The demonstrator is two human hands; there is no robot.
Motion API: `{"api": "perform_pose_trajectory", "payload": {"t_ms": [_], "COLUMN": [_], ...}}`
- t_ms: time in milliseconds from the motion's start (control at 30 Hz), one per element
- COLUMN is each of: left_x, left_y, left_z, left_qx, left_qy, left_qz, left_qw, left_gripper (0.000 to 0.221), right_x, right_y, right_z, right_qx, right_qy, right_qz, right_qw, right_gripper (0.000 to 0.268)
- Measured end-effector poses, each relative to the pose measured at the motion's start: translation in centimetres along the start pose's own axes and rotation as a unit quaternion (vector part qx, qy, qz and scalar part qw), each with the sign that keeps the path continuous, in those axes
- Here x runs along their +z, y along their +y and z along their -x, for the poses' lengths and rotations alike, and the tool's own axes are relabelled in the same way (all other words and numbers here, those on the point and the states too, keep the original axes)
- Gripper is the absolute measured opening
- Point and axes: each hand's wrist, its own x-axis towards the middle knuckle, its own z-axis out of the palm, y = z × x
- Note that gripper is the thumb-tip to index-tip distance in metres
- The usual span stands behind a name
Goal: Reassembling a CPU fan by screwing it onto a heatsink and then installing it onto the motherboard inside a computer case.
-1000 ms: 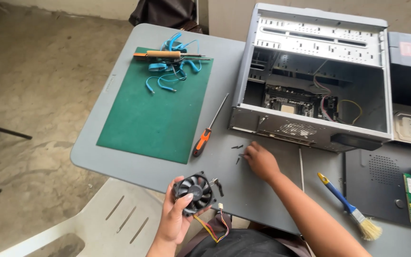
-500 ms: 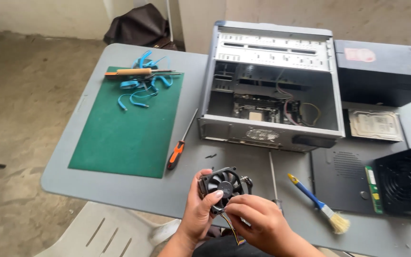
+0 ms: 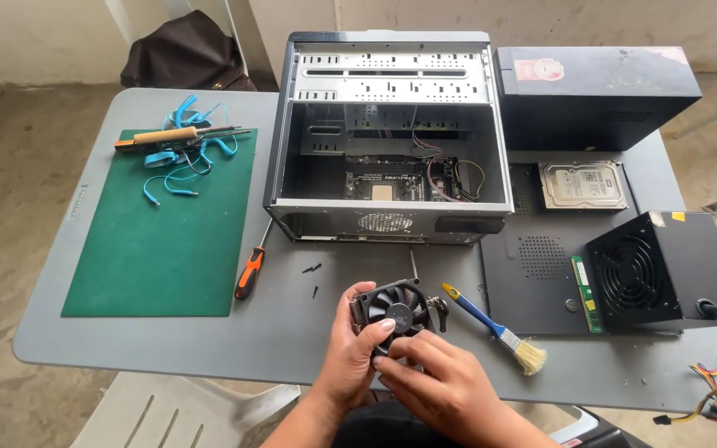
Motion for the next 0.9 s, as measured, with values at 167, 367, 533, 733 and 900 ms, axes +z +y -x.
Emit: {"api": "perform_pose_trajectory", "payload": {"t_ms": [167, 367, 533, 733, 900], "left_x": [0.7, -1.5, -3.6, -5.9, -6.8], "left_y": [1.1, 1.2, 3.3, 7.0, 8.7], "left_z": [1.2, 0.0, -0.7, -0.2, 0.3], "left_qx": [-0.041, -0.022, -0.006, -0.002, -0.054], "left_qy": [0.063, 0.18, 0.233, 0.202, 0.129], "left_qz": [0.043, 0.074, 0.04, 0.003, -0.042], "left_qw": [0.996, 0.981, 0.972, 0.979, 0.989], "left_gripper": [0.057, 0.053, 0.053, 0.053, 0.054], "right_x": [-0.6, 9.7, 9.9, 2.2, -3.0], "right_y": [1.7, 9.0, 10.1, 5.6, 4.7], "right_z": [5.2, 18.8, 18.0, 14.1, 16.4], "right_qx": [0.193, 0.566, 0.624, 0.641, 0.625], "right_qy": [0.041, -0.335, -0.35, -0.266, -0.308], "right_qz": [-0.076, 0.128, 0.097, 0.094, 0.159], "right_qw": [0.977, 0.742, 0.692, 0.714, 0.699], "right_gripper": [0.025, 0.056, 0.037, 0.057, 0.075]}}
